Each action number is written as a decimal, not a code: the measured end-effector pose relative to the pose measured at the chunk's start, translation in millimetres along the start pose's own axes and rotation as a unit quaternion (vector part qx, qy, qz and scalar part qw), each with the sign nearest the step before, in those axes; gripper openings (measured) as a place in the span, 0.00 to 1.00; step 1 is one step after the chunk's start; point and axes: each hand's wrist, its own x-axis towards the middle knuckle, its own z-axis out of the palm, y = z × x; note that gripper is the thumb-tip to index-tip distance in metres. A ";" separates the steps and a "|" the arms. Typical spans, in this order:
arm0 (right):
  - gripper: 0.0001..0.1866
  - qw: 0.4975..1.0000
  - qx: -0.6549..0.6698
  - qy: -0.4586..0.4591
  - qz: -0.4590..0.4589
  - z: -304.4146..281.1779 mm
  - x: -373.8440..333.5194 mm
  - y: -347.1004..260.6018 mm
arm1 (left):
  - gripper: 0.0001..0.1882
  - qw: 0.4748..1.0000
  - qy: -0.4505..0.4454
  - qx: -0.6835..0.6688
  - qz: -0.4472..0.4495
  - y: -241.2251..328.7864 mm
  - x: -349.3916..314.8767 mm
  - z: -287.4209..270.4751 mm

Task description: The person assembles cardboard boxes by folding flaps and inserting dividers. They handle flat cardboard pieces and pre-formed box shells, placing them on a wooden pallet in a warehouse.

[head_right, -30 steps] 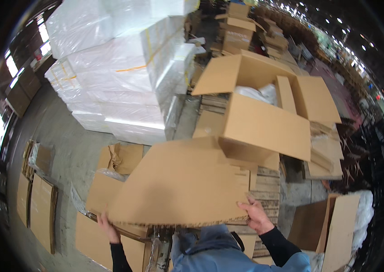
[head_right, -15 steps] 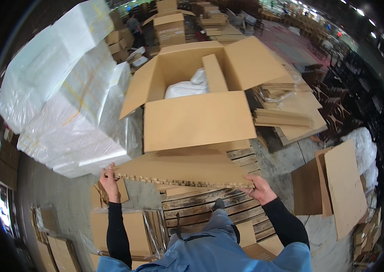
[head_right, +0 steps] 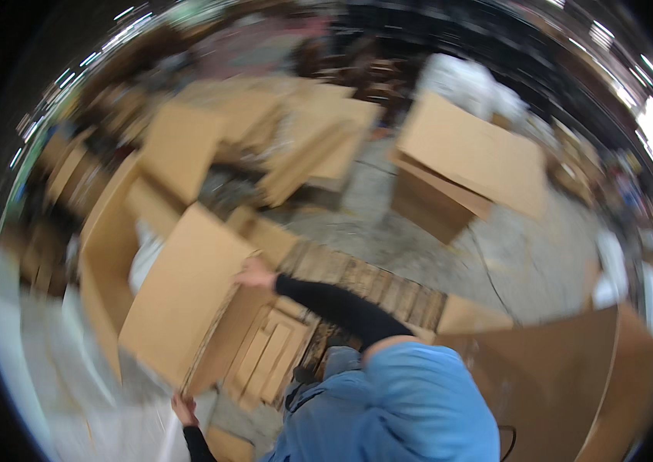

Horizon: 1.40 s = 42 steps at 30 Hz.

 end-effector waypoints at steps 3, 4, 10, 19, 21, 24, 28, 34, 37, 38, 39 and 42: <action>0.27 0.941 -0.148 0.304 0.028 -12.7 -12.6 77.4 | 0.29 0.994 0.048 -0.096 -0.008 5.5 16.6 97.8; 0.30 0.952 -0.105 0.281 0.056 3.1 -15.8 68.9 | 0.28 0.996 0.059 -0.066 0.024 25.7 1.6 107.9; 0.47 0.912 -0.254 0.321 -0.042 56.0 -53.1 53.8 | 0.28 0.975 -0.127 0.010 0.184 90.9 -16.0 262.7; 0.40 0.955 -0.181 0.233 0.000 39.7 -102.7 72.9 | 0.27 0.923 -0.271 0.004 0.275 141.0 -72.5 367.0; 0.35 0.955 -0.161 0.245 -0.033 34.6 -102.3 79.4 | 0.27 0.920 -0.270 -0.003 0.286 148.3 -79.4 369.0; 0.32 0.878 -0.211 0.394 -0.169 24.2 -91.3 104.7 | 0.26 0.919 -0.262 -0.016 0.293 158.5 -94.1 367.3; 0.25 0.838 -0.194 0.432 -0.271 -10.2 -80.2 46.7 | 0.26 0.934 -0.170 -0.053 0.308 185.7 -70.7 328.7; 0.17 0.932 -0.046 0.223 -0.282 -73.3 -134.9 -114.2 | 0.25 0.907 0.201 -0.188 0.320 219.7 -42.2 91.1; 0.20 0.923 -0.104 0.236 -0.285 -106.1 -185.6 -187.6 | 0.25 0.812 0.368 -0.269 0.365 256.0 -93.7 -23.2; 0.27 0.928 0.001 0.237 -0.288 -108.0 -189.0 -201.7 | 0.25 0.779 0.399 -0.280 0.393 274.9 -115.4 -50.3; 0.33 0.930 0.086 0.230 -0.274 -107.5 -190.7 -207.4 | 0.25 0.745 0.429 -0.276 0.429 292.5 -143.5 -76.9; 0.36 0.942 0.087 0.007 -0.324 -105.5 -146.8 -169.1 | 0.24 0.713 0.418 -0.142 0.544 357.7 -212.2 -128.4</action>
